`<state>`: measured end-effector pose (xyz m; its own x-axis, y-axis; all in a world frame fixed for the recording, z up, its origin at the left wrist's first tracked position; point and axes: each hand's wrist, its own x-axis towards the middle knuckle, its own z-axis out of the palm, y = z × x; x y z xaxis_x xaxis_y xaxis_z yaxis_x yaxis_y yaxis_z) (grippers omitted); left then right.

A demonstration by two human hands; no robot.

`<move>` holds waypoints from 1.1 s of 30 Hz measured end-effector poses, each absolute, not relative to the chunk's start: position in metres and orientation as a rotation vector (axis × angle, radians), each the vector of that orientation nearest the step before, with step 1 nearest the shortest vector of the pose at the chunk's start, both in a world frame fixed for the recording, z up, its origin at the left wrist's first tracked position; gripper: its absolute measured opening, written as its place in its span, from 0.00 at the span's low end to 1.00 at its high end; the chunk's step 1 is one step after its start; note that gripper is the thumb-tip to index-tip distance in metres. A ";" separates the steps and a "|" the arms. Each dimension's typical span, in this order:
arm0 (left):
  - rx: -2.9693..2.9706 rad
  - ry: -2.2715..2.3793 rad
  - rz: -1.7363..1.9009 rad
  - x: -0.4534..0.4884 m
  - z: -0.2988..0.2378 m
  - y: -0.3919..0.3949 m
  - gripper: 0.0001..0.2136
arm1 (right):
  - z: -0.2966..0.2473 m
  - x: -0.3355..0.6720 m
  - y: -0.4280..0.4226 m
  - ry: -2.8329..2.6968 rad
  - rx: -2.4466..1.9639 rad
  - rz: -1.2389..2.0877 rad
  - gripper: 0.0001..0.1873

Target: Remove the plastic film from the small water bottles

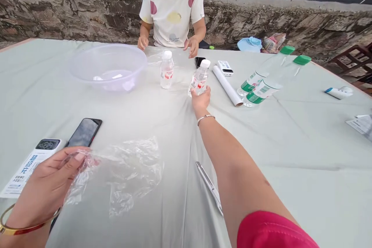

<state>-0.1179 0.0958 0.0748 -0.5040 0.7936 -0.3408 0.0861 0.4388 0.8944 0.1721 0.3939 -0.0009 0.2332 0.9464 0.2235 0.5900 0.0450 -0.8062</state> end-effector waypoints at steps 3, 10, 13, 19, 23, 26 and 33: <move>0.890 1.744 0.995 -0.100 0.080 0.102 0.14 | 0.014 0.152 0.318 -1.516 -1.578 0.676 0.26; 0.694 1.356 1.349 -0.074 0.125 0.095 0.11 | 0.040 0.089 0.160 -2.075 -0.745 1.775 0.37; 0.645 1.373 1.584 -0.074 0.136 0.088 0.11 | 0.039 0.088 0.139 -2.023 -0.798 1.895 0.09; 0.911 1.808 1.663 -0.071 0.127 0.065 0.13 | 0.085 0.119 0.103 -2.390 -0.920 1.518 0.05; 1.427 1.922 1.199 -0.065 0.121 0.041 0.11 | 0.131 0.141 0.088 -2.514 -0.835 0.963 0.08; 1.291 1.420 0.985 -0.060 0.123 0.023 0.17 | 0.143 0.144 0.087 -2.172 -0.962 0.904 0.17; 0.635 1.081 1.402 -0.037 0.130 0.004 0.13 | 0.106 0.105 0.042 -1.841 -0.987 1.118 0.12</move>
<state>-0.0365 0.0045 0.1301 -0.1564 0.9630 -0.2193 -0.4566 0.1264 0.8807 0.1050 0.0417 0.1065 -0.4185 0.8848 0.2049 0.2267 0.3203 -0.9198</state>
